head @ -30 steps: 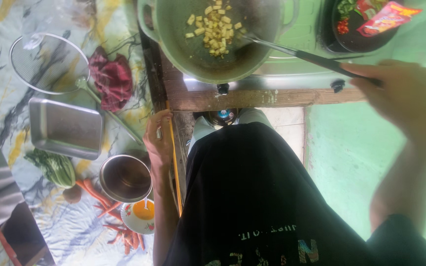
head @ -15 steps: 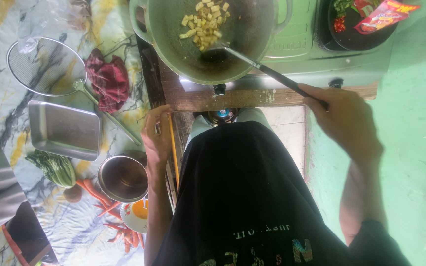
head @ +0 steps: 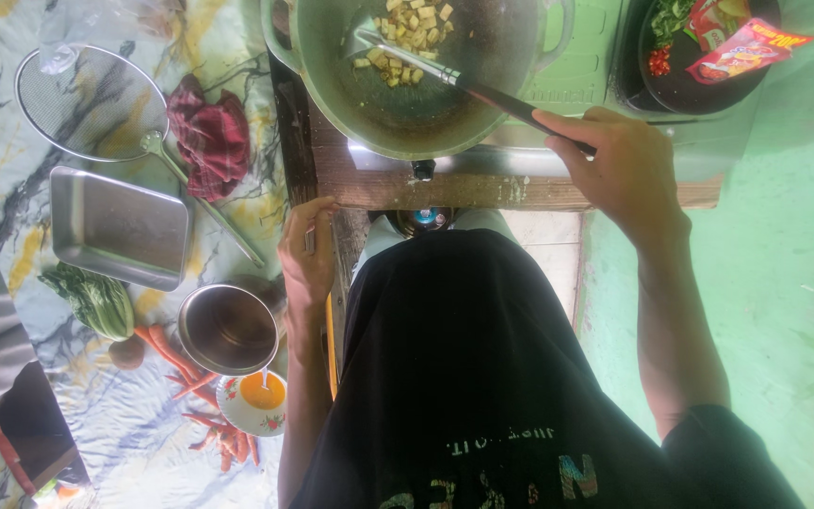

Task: The person fries cubed tofu in oil in a wok on a portable gas stove, stirring the pieces with a spatula. They lift and reposition a metal bowl, adjust the stove knob, then tear open seasoning packets and sprinkle their contents into the wok while continuing to stir.

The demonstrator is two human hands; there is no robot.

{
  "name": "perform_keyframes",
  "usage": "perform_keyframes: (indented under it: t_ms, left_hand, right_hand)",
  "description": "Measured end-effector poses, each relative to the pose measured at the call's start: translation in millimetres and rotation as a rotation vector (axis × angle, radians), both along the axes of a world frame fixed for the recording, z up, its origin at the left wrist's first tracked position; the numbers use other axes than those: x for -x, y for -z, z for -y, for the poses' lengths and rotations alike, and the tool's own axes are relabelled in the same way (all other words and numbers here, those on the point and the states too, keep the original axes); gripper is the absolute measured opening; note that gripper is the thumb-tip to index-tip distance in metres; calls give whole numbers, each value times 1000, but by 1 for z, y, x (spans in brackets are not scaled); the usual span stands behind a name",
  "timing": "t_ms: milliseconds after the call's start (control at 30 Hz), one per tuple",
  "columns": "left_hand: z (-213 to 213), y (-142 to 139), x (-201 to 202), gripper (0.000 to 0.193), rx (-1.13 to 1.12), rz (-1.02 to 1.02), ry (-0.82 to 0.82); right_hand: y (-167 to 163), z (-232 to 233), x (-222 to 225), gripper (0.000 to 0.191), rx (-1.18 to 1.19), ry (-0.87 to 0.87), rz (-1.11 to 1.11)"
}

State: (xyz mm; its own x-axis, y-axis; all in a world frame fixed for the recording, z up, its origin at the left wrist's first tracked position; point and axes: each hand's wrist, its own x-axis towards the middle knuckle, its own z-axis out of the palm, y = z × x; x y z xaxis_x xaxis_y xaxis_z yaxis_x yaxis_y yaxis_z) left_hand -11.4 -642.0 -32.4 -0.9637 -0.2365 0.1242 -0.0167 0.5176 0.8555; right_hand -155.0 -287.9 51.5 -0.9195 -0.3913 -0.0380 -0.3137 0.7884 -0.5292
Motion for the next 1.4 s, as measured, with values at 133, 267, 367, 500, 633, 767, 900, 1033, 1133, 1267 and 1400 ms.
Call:
perform_keyframes:
  t_ms: [133,267,367,500,633,767,900,1033,1133,1267,1400]
  left_hand:
    - [0,1,-13,14,5,2,-23]
    - [1,10,-20,14,-1,-34,-24]
    - [1,17,-22,14,-1,-66,17]
    - [-5,17,-25,14,9,-40,10]
    - [-15,12,-14,15,12,-61,33]
    - [-21,-1,-8,15,4,-63,62]
    - [-28,-17,-11,16,6,-54,85]
    - [-20,-30,-27,16,-10,-58,46]
    - [4,-30,-41,16,-6,-83,17]
    - [47,-21,-72,17,-34,-59,-56]
    - [103,-4,-116,16,7,-46,-166]
  right_hand:
    - [-15,-22,-5,28,-38,-52,-22]
    - [-20,-32,-13,26,-60,27,-23]
    - [-1,-19,-13,32,33,123,13]
    - [17,-3,-21,32,64,216,14]
    - [15,-13,-41,33,106,247,109]
    - [35,-19,-51,33,72,282,92]
    - [88,-2,-64,36,184,317,3]
    - [132,12,-93,44,207,382,83]
    - [154,23,-114,46,262,409,186]
    - [176,52,-124,49,304,360,212]
    - [188,97,-126,63,2,361,244]
